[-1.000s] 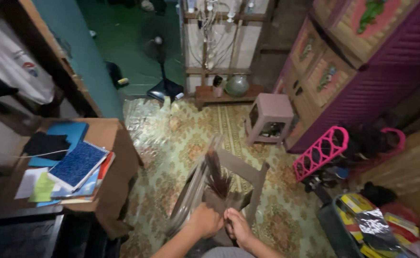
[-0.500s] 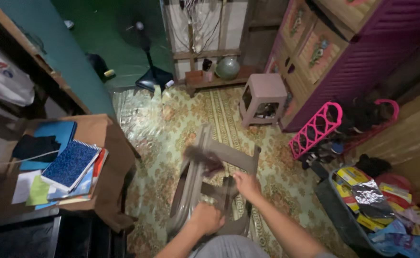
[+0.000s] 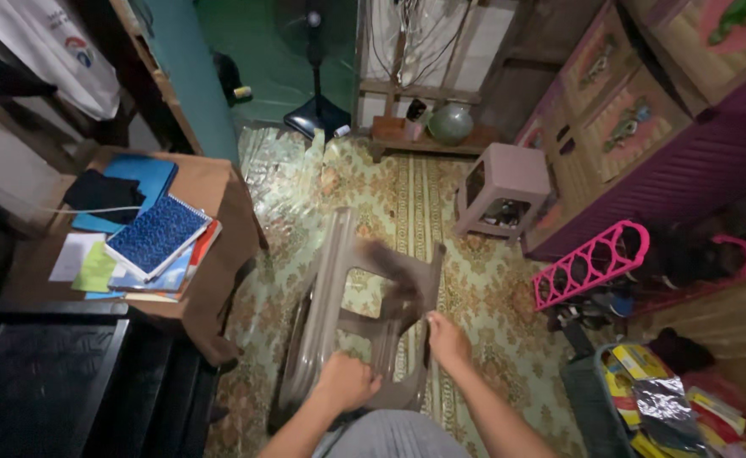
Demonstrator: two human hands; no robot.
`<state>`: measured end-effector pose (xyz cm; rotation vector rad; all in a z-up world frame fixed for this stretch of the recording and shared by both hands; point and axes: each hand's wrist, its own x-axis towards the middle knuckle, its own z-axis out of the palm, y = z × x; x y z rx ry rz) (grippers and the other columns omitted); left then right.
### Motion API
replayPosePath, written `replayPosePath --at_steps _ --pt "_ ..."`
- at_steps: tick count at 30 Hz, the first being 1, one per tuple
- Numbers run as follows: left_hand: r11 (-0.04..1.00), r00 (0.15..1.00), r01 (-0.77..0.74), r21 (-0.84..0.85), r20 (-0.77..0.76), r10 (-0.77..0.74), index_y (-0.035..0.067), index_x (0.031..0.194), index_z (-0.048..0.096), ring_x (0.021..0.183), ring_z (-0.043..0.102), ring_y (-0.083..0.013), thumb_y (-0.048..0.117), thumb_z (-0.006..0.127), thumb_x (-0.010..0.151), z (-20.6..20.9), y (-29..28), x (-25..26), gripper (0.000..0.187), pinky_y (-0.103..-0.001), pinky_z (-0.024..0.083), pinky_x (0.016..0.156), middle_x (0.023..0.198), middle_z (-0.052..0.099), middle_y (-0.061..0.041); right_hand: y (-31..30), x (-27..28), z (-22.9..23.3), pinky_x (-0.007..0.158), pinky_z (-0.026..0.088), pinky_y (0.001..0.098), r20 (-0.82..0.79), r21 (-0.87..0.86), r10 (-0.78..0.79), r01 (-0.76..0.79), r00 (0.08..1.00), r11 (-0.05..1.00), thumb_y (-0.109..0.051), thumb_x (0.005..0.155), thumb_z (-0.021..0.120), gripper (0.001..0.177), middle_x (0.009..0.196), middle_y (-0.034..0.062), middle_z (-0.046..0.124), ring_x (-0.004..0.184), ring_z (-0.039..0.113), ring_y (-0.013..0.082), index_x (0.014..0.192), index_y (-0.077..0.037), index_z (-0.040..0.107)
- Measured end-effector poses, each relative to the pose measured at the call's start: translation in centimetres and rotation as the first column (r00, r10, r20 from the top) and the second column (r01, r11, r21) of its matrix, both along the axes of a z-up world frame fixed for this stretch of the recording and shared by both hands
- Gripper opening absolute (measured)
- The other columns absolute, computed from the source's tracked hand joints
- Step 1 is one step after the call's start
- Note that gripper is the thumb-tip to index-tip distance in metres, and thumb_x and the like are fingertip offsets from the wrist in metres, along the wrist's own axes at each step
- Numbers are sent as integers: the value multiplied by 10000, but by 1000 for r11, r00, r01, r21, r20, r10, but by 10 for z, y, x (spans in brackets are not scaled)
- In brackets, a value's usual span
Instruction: The person cleans plastic stools with a feather duster, wiping the seat, legs, and underside while turning the stools over.
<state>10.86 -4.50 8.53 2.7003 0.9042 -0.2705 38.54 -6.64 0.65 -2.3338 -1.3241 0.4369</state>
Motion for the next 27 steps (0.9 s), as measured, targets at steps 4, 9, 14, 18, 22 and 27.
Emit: replayPosePath --at_steps 4,9,14,18,22,27 --pt "1000 1000 -7 -3 -4 7 122 858 762 729 728 -341 474 443 1018 0 3 -4 501 -510 520 725 781 743 -149 -16 15 -11 787 553 539 -19 21 6 -6 1000 1000 -424 1002 513 314 975 201 743 916 708 438 1202 -257 688" --pt "999 999 -42 1 4 42 110 789 751 735 721 -333 503 458 1022 -3 3 -7 543 -486 520 753 775 740 -150 -44 16 -12 813 551 519 -76 58 -8 13 997 998 -385 1014 503 308 1033 198 735 966 701 428 1203 -197 657" --pt "998 997 -57 -14 41 58 118 809 757 755 717 -340 481 481 1014 4 14 -4 500 -491 526 764 802 742 -159 -63 11 -12 820 556 490 -115 25 -44 47 992 999 -381 1000 506 323 1077 175 738 1004 703 411 1200 -176 656" --pt "987 980 -141 -75 128 150 131 865 785 780 719 -362 465 536 952 19 22 -1 425 -511 519 802 834 749 -166 -78 12 -14 827 549 484 -130 76 51 -41 990 996 -376 1011 516 347 1112 191 724 1014 685 427 1240 -156 656" --pt "943 925 -302 -137 196 325 144 882 804 838 715 -379 475 586 890 30 36 -5 397 -513 539 837 863 748 -175 -94 16 -12 840 572 443 -146 -53 -86 79 986 995 -403 1012 525 358 1072 177 755 1011 727 377 1237 -183 696" --pt "850 848 -480 -217 132 513 185 960 809 932 730 -373 511 554 922 38 59 -5 416 -480 551 914 919 760 -183 -128 16 -1 820 568 408 -227 -31 66 -75 972 997 -383 978 561 347 1061 155 756 999 735 341 1220 -167 684"
